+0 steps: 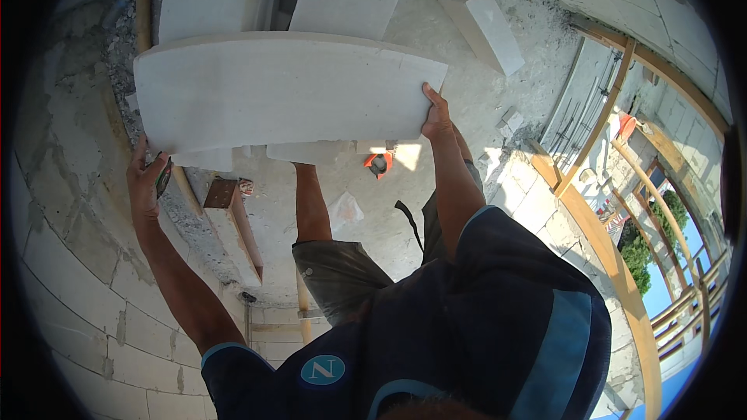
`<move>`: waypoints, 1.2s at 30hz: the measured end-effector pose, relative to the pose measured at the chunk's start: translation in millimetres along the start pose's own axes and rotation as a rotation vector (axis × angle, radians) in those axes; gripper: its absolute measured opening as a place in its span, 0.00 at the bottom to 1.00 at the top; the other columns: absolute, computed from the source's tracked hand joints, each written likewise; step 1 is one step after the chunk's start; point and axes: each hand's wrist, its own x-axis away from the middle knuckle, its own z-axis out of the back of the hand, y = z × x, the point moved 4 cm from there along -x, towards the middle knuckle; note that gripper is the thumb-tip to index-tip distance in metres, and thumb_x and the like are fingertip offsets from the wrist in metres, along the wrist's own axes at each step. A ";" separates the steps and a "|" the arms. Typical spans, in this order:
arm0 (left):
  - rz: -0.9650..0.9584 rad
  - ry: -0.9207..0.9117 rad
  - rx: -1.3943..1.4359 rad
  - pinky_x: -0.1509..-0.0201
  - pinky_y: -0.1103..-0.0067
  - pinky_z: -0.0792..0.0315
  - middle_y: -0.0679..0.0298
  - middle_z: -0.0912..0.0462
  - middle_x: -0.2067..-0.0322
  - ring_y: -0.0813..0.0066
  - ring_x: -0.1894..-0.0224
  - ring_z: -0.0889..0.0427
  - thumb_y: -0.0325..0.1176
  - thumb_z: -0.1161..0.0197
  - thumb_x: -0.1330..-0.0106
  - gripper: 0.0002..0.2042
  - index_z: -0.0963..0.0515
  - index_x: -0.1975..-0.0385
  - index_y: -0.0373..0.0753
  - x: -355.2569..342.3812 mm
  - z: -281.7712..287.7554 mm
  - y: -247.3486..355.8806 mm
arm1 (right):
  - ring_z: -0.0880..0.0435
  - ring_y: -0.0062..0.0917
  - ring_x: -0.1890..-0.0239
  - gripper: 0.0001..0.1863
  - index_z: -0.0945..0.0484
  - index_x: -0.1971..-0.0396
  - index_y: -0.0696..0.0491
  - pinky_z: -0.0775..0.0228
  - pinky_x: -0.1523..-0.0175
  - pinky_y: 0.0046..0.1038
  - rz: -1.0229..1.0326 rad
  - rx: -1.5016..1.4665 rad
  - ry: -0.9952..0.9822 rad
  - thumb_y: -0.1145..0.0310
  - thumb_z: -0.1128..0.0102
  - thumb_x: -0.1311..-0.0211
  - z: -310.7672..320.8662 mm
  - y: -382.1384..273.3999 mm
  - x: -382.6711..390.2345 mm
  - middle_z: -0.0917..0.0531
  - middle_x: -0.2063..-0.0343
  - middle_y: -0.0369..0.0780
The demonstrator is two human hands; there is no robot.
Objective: The person measures a white masonry block with a measuring tape and then uses a handsaw to cut through the block, eventually picking up a detached piece.
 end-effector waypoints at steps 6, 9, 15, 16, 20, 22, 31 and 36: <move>-0.050 -0.015 -0.029 0.50 0.81 0.24 0.53 0.20 0.43 0.74 0.53 0.17 0.31 0.28 0.42 0.42 0.39 0.28 0.23 -4.0 -25.0 12.4 | 0.27 0.40 0.35 0.41 0.32 0.33 0.57 0.37 0.29 0.48 0.011 -0.050 -0.021 0.48 0.29 0.39 32.1 11.0 -8.8 0.23 0.39 0.46; -0.039 -0.017 -0.082 0.52 0.81 0.24 0.53 0.18 0.45 0.76 0.56 0.18 0.30 0.28 0.43 0.41 0.39 0.28 0.23 -2.1 -26.7 21.0 | 0.27 0.40 0.35 0.42 0.32 0.33 0.57 0.37 0.29 0.47 0.011 -0.025 -0.027 0.47 0.29 0.39 31.4 13.3 -5.4 0.23 0.39 0.45; -0.063 0.106 -0.285 0.55 0.81 0.25 0.59 0.15 0.51 0.80 0.64 0.21 0.35 0.26 0.40 0.36 0.30 0.30 0.35 0.4 -12.5 25.9 | 0.32 0.39 0.30 0.45 0.35 0.30 0.57 0.42 0.26 0.43 -0.020 0.072 -0.001 0.43 0.31 0.38 28.0 6.7 2.0 0.28 0.33 0.46; -0.116 0.191 -0.360 0.56 0.80 0.25 0.63 0.14 0.54 0.80 0.66 0.22 0.38 0.25 0.38 0.33 0.26 0.32 0.39 1.6 -15.9 32.8 | 0.33 0.38 0.29 0.46 0.36 0.29 0.57 0.44 0.25 0.43 -0.005 0.119 0.029 0.42 0.32 0.37 28.4 -0.6 2.6 0.30 0.32 0.46; -0.335 0.561 -0.441 0.53 0.77 0.24 0.62 0.12 0.58 0.74 0.62 0.18 0.43 0.25 0.39 0.26 0.18 0.42 0.37 -5.6 -20.3 78.2 | 0.36 0.37 0.27 0.47 0.38 0.29 0.62 0.47 0.24 0.38 -0.046 0.375 0.224 0.39 0.36 0.33 14.2 -43.4 28.8 0.32 0.29 0.47; -0.470 0.601 -0.495 0.51 0.74 0.23 0.56 0.12 0.58 0.65 0.59 0.14 0.45 0.25 0.40 0.23 0.15 0.49 0.38 -27.1 -41.9 118.1 | 0.36 0.38 0.27 0.47 0.37 0.29 0.64 0.48 0.24 0.37 0.023 0.514 0.335 0.40 0.36 0.33 22.0 -72.2 31.3 0.32 0.29 0.49; -0.774 0.375 -1.087 0.43 0.64 0.22 0.52 0.12 0.55 0.51 0.49 0.15 0.48 0.34 0.35 0.23 0.18 0.47 0.38 -248.3 -144.7 186.2 | 0.25 0.44 0.33 0.40 0.28 0.34 0.60 0.34 0.31 0.38 0.102 1.325 0.385 0.45 0.33 0.35 94.9 -131.1 74.5 0.23 0.37 0.54; -0.576 0.452 -1.140 0.37 0.56 0.26 0.48 0.20 0.44 0.43 0.41 0.21 0.60 0.38 0.33 0.34 0.24 0.38 0.38 -275.9 -204.1 158.7 | 0.21 0.45 0.37 0.39 0.27 0.35 0.59 0.31 0.34 0.38 0.086 1.323 0.531 0.45 0.32 0.36 184.3 -150.2 113.0 0.21 0.38 0.54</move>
